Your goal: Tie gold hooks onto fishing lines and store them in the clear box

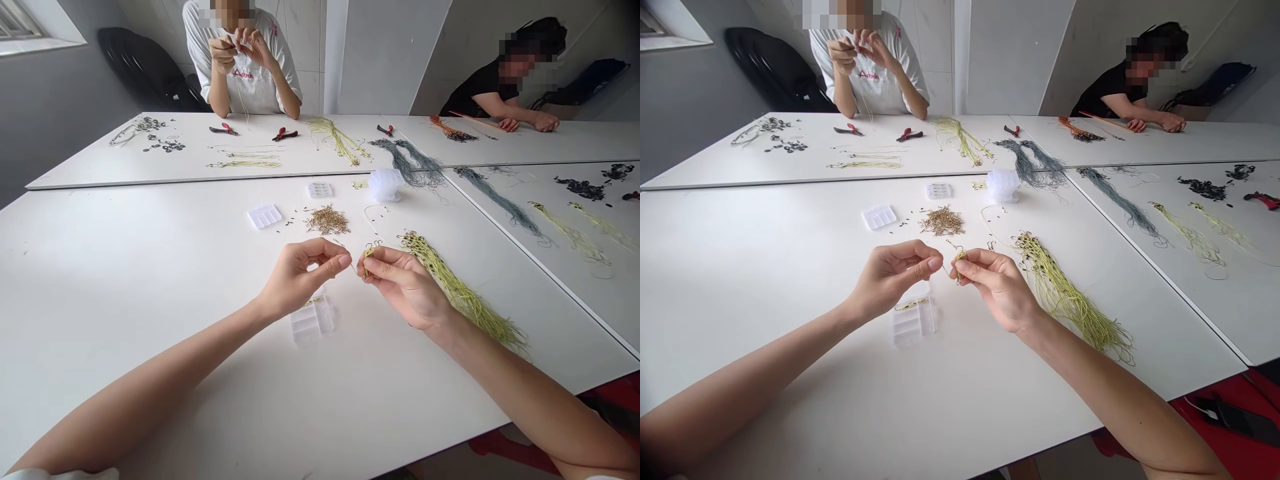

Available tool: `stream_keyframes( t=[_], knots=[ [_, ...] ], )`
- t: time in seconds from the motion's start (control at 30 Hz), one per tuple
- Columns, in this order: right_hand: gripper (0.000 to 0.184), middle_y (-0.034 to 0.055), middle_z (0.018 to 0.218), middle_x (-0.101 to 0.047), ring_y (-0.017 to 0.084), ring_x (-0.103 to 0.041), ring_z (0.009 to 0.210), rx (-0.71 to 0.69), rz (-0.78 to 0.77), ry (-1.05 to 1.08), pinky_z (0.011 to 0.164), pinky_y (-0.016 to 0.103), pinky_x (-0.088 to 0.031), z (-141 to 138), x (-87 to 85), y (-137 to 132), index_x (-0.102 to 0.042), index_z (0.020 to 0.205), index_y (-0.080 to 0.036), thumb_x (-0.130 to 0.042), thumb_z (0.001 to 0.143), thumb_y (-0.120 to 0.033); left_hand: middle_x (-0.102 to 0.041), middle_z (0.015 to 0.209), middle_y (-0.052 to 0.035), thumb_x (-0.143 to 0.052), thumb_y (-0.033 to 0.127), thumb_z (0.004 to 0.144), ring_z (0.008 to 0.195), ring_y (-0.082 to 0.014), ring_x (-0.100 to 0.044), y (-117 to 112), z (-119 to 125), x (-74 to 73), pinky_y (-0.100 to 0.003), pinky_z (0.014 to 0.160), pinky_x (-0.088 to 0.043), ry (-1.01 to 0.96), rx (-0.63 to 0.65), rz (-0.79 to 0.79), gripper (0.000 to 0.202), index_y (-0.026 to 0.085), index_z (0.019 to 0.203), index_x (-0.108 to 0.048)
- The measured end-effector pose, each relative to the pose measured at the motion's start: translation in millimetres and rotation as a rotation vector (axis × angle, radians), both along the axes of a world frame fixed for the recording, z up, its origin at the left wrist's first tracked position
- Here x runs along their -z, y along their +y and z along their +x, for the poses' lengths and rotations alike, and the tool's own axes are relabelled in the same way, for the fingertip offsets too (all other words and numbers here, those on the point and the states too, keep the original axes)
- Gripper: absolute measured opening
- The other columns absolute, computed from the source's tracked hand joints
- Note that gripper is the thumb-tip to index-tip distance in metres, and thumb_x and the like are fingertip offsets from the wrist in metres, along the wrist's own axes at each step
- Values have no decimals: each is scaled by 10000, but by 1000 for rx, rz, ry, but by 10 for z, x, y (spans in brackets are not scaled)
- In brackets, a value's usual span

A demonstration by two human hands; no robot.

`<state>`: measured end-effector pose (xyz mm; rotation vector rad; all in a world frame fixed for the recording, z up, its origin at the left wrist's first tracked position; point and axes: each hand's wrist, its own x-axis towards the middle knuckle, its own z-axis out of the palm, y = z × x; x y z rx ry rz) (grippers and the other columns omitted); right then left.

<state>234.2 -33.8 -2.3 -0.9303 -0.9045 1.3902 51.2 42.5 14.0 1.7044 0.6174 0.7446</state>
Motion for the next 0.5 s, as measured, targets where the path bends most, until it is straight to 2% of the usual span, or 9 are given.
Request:
stream_keyframes(
  t=[0.1, 0.23, 0.5],
  knots=[
    [45, 21, 777, -656, 153, -555, 794, -54, -26, -16, 747, 299, -425, -8, 9, -6, -731, 778, -220, -727, 804, -257, -702, 841, -66, -646, 346, 879, 793, -165, -595, -30, 1, -1, -291, 715, -456, -3, 27, 80, 198, 160, 877, -713],
    [26, 13, 747, -659, 141, -550, 751, -93, -35, -29, 734, 302, -424, -14, 13, -17, -751, 808, -228, -738, 799, -248, -689, 802, -54, -647, 318, 883, 797, -172, -613, -49, 3, 24, -315, 754, -462, -35, 60, 110, 164, 174, 862, -722],
    [41, 19, 754, -671, 149, -563, 750, -105, -41, -75, 737, 320, -424, -20, -10, -27, -768, 810, -228, -748, 779, -246, -662, 779, -48, -688, 271, 855, 752, -172, -649, -71, 30, 88, -331, 743, -498, -138, 81, -26, 125, 148, 878, -685]
  ],
)
